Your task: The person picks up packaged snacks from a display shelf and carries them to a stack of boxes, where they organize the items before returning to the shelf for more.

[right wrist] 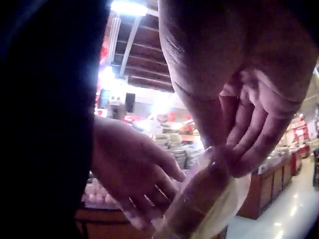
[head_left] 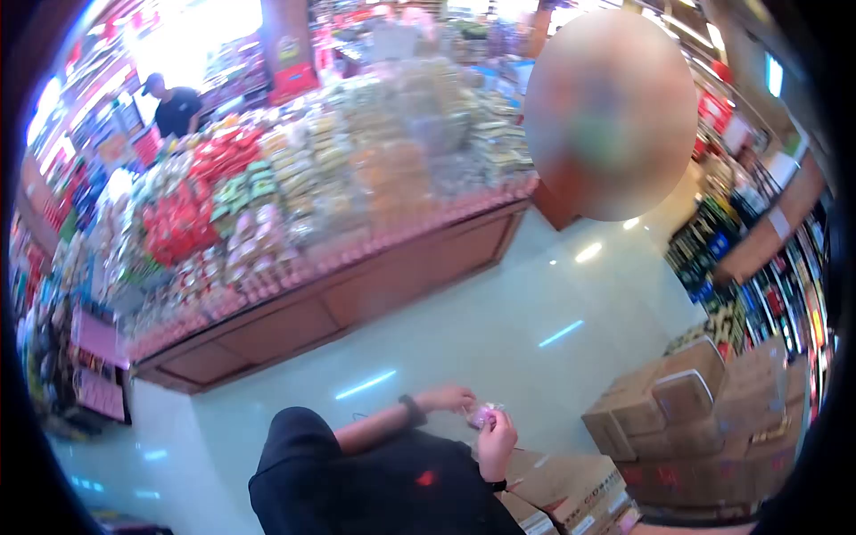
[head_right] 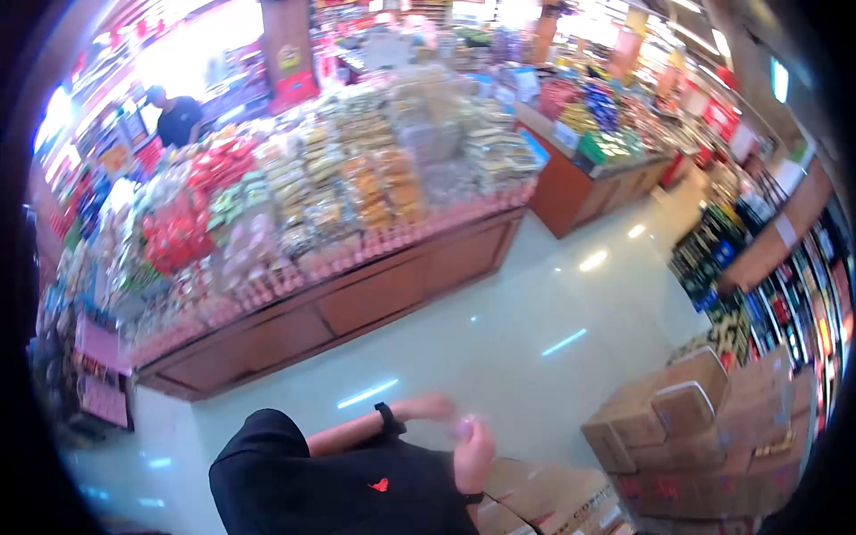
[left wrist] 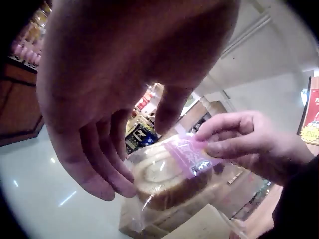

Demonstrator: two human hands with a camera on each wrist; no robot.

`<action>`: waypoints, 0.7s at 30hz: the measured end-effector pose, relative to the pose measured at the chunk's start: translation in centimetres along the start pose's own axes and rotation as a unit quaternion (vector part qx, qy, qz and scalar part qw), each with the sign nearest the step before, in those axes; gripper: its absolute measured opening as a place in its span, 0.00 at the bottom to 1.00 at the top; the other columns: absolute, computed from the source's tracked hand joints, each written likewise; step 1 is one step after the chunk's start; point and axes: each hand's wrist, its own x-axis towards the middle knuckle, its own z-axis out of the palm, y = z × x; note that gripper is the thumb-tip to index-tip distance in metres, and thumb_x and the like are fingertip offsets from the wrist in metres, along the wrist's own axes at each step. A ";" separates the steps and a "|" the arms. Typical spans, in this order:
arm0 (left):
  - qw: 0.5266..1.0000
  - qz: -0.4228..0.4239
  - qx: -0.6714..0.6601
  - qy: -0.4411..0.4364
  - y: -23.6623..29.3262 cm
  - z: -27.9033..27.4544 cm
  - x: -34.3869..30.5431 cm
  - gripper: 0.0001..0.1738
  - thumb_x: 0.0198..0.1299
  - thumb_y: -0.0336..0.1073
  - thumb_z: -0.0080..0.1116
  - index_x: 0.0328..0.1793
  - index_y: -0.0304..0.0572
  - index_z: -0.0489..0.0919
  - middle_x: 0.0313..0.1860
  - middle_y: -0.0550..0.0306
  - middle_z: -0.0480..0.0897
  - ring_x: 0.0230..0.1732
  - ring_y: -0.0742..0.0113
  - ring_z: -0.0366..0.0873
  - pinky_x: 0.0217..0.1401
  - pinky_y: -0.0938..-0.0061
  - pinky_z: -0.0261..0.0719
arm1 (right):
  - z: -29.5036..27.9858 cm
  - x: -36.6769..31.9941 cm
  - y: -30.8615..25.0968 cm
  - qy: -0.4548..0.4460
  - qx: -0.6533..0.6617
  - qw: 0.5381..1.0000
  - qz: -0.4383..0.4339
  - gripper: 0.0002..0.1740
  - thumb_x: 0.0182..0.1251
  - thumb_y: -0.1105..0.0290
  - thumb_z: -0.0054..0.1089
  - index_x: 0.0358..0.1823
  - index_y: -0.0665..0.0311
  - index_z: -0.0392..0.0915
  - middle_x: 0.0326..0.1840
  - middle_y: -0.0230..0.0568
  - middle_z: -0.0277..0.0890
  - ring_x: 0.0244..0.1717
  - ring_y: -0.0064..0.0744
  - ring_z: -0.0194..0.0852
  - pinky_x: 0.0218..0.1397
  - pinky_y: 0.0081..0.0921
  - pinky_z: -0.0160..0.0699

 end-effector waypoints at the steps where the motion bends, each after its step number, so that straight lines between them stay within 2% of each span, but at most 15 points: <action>1: 1.000 -0.006 -0.015 0.016 -2.2 -0.2 -1.4 0.28 0.72 0.50 0.53 0.68 0.38 0.76 0.56 0.51 0.84 0.54 0.63 0.83 0.56 0.67 0.82 | 1.1 -0.2 -1.4 -0.029 0.013 0.999 -0.023 0.08 0.60 0.80 0.64 0.41 0.66 0.82 0.35 0.48 0.80 0.36 0.50 0.81 0.42 0.43 0.79; 3: 0.998 -0.021 -0.041 0.044 -6.2 -1.1 -4.4 0.27 0.72 0.50 0.53 0.68 0.39 0.76 0.57 0.53 0.84 0.53 0.62 0.83 0.55 0.67 0.83 | 3.3 -0.5 -4.5 -0.083 0.045 0.993 -0.064 0.08 0.60 0.81 0.63 0.41 0.65 0.83 0.36 0.47 0.80 0.37 0.50 0.82 0.42 0.42 0.79; 6: 0.982 -0.037 -0.154 0.099 -4.8 -2.9 -11.8 0.26 0.75 0.49 0.52 0.66 0.34 0.79 0.59 0.50 0.83 0.58 0.63 0.79 0.63 0.64 0.78 | 6.6 -0.7 -7.6 -0.147 0.032 0.984 -0.100 0.08 0.61 0.80 0.63 0.42 0.65 0.83 0.36 0.47 0.80 0.37 0.50 0.82 0.42 0.41 0.80; 9: 0.975 -0.004 -0.139 0.170 -8.8 -4.3 -15.0 0.27 0.71 0.50 0.54 0.67 0.38 0.77 0.54 0.54 0.84 0.49 0.65 0.83 0.51 0.68 0.82 | 8.7 0.0 -11.2 -0.192 0.069 0.969 -0.138 0.07 0.62 0.80 0.62 0.41 0.65 0.83 0.36 0.47 0.80 0.38 0.50 0.82 0.42 0.41 0.80; 12: 0.953 0.016 -0.187 0.237 -9.8 -5.8 -17.8 0.26 0.71 0.49 0.54 0.65 0.37 0.78 0.50 0.53 0.84 0.43 0.67 0.84 0.46 0.70 0.83 | 11.8 1.3 -13.4 -0.261 0.079 0.951 -0.147 0.07 0.62 0.79 0.62 0.41 0.65 0.82 0.37 0.48 0.80 0.39 0.51 0.82 0.43 0.41 0.80; 15: 0.937 0.030 -0.243 0.249 -10.6 -8.2 -20.2 0.25 0.72 0.50 0.56 0.63 0.37 0.78 0.46 0.54 0.84 0.38 0.70 0.83 0.41 0.74 0.83 | 14.8 3.0 -16.3 -0.287 0.076 0.932 -0.207 0.07 0.62 0.80 0.61 0.41 0.65 0.82 0.38 0.47 0.80 0.40 0.51 0.82 0.44 0.41 0.81; 16: 0.934 0.018 -0.237 0.265 -10.6 -9.2 -21.0 0.24 0.72 0.49 0.57 0.63 0.37 0.77 0.44 0.55 0.84 0.37 0.71 0.83 0.40 0.75 0.83 | 16.0 3.7 -16.9 -0.289 0.076 0.922 -0.246 0.07 0.62 0.80 0.61 0.41 0.66 0.82 0.39 0.47 0.80 0.41 0.52 0.82 0.44 0.42 0.81; 18: 0.928 -0.009 -0.225 0.297 -10.6 -10.8 -22.5 0.24 0.73 0.48 0.59 0.64 0.38 0.75 0.41 0.57 0.83 0.36 0.72 0.83 0.39 0.77 0.82 | 18.3 4.8 -18.5 -0.302 0.069 0.915 -0.258 0.07 0.62 0.80 0.61 0.41 0.66 0.82 0.39 0.47 0.80 0.41 0.52 0.82 0.44 0.42 0.81; 21: 0.890 0.070 -0.295 0.341 -12.0 -14.0 -24.7 0.25 0.73 0.46 0.61 0.67 0.40 0.70 0.38 0.59 0.83 0.35 0.73 0.83 0.38 0.78 0.82 | 22.0 6.7 -21.5 -0.327 0.096 0.901 -0.268 0.06 0.62 0.80 0.61 0.40 0.67 0.82 0.39 0.48 0.80 0.41 0.53 0.82 0.45 0.42 0.80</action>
